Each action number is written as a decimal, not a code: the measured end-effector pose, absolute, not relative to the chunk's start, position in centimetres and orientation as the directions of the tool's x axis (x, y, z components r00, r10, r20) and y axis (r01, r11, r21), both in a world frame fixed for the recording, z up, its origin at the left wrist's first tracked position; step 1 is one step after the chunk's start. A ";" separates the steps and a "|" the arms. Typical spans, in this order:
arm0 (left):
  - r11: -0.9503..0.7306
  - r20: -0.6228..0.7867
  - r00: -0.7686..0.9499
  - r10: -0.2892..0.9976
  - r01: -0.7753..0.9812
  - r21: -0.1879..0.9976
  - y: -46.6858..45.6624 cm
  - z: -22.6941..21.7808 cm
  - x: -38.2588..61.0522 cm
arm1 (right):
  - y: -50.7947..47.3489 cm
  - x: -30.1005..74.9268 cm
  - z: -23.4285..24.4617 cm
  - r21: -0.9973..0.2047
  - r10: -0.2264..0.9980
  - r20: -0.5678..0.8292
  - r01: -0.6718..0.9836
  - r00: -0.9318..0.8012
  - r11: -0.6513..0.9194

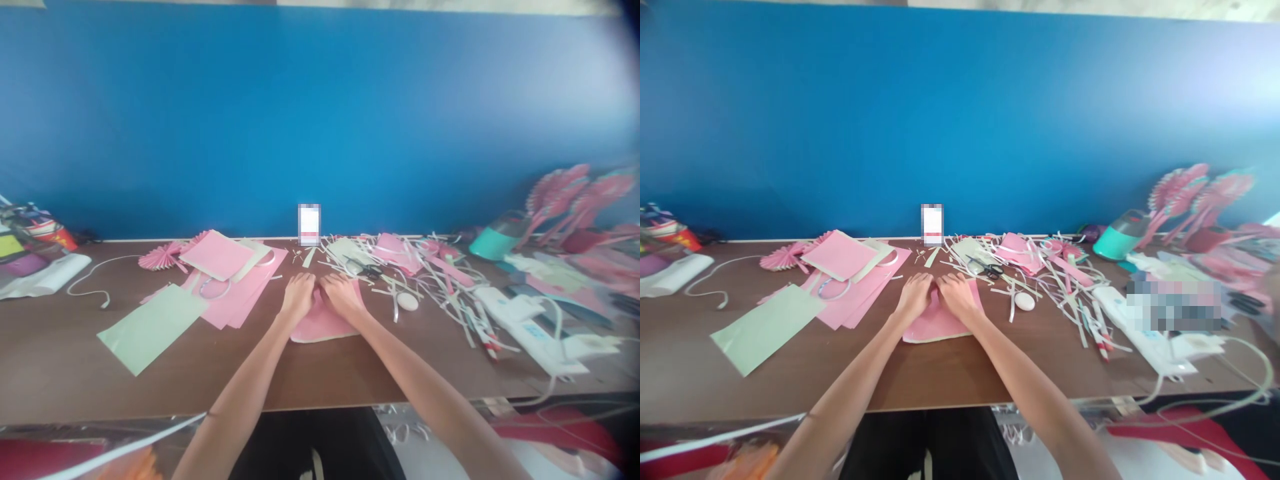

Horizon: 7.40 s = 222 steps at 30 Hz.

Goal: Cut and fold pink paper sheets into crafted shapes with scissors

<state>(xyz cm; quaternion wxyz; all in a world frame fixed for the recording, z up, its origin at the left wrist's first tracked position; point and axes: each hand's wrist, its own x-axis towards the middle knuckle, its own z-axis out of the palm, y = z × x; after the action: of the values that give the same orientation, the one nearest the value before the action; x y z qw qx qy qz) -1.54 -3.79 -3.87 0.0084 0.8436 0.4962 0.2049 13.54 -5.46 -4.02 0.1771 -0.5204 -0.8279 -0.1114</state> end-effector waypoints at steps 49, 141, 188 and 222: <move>-0.319 0.350 -0.052 0.935 0.302 0.898 -2.2 -4.7 -3.1 | -5.3 17.0 -2.7 -0.251 0.742 0.663 0.963 0.100 0.095; -0.309 0.299 0.081 0.951 0.226 0.924 -1.2 -4.5 -4.9 | -2.5 19.8 -5.8 -0.936 0.949 0.314 0.170 0.014 0.307; -0.303 0.303 0.031 0.953 0.182 0.935 -1.4 -4.7 -5.1 | -2.2 19.9 -6.2 -0.944 0.961 0.275 0.202 0.037 0.262; -0.614 0.390 0.535 0.749 0.782 0.107 -5.9 -1.1 -1.1 | -5.6 16.2 -3.8 -0.624 0.786 0.569 0.496 -0.241 0.604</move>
<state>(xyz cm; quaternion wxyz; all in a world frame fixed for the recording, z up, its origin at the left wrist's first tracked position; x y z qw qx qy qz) -1.10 -5.87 -1.10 -0.0405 0.8750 0.4376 0.2028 16.21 -5.57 -3.78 0.4548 -0.4155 -0.7715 0.1592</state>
